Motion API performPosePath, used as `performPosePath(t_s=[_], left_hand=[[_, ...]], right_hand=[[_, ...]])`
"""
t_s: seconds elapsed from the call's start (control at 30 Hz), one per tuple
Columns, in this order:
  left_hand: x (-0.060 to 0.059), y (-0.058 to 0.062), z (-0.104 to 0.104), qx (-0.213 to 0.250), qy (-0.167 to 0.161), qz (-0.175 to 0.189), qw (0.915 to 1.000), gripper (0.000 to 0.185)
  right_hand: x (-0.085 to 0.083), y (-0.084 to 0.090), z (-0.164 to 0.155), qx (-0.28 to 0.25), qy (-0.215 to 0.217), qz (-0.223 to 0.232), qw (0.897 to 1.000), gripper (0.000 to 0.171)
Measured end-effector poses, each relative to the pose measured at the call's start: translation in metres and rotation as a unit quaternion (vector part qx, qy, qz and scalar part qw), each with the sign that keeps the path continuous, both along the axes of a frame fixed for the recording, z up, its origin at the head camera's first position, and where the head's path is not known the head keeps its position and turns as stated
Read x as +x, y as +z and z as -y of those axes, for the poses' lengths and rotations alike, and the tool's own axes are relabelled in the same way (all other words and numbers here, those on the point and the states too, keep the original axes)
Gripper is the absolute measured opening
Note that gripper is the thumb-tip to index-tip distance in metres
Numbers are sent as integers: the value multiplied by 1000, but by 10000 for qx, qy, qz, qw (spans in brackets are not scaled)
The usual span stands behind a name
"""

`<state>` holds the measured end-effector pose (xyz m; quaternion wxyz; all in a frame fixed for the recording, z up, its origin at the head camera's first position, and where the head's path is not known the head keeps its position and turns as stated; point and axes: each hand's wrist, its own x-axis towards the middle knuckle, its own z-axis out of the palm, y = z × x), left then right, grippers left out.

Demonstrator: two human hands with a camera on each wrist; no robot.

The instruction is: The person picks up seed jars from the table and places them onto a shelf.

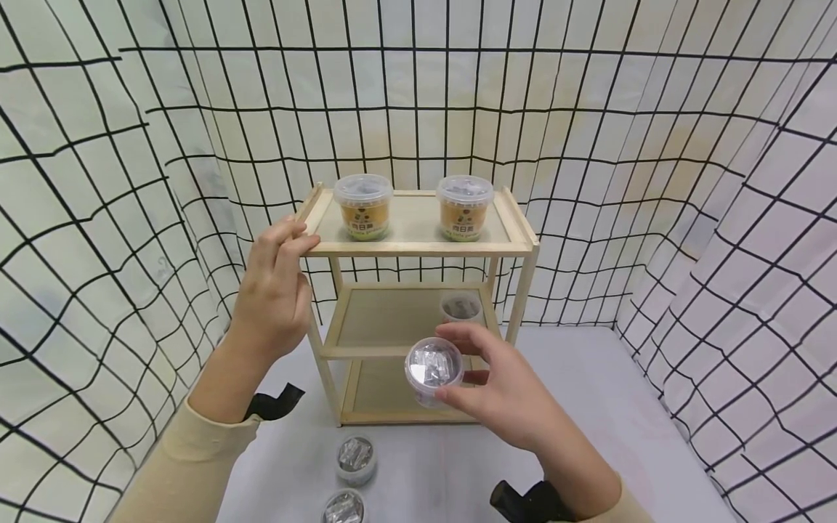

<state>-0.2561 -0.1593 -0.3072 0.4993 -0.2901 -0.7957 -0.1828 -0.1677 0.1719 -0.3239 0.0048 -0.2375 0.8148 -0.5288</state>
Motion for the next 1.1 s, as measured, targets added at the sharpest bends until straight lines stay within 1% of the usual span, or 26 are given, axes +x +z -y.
performPosePath(t_s=[0.1,0.27,0.53,0.73,0.87,1.1], left_hand=[[0,0,0,1,-4,-11,10000,49],[1,-1,1,-21,24,5,10000,49],[1,-1,1,-4,-24,-29,10000,50],[1,-1,0,3,-40,-4,10000,50],[2,0,0,6,-16,13,10000,50],[2,0,1,3,8,25,10000,49]], right_hand=[[-2,5,2,2,69,1,10000,66],[-7,10,7,159,28,68,9998,67],[-21,13,14,251,92,17,9996,64],[-28,15,19,153,136,151,9997,65],[-32,18,23,181,172,164,9996,66],[-43,18,28,305,360,156,9988,61]])
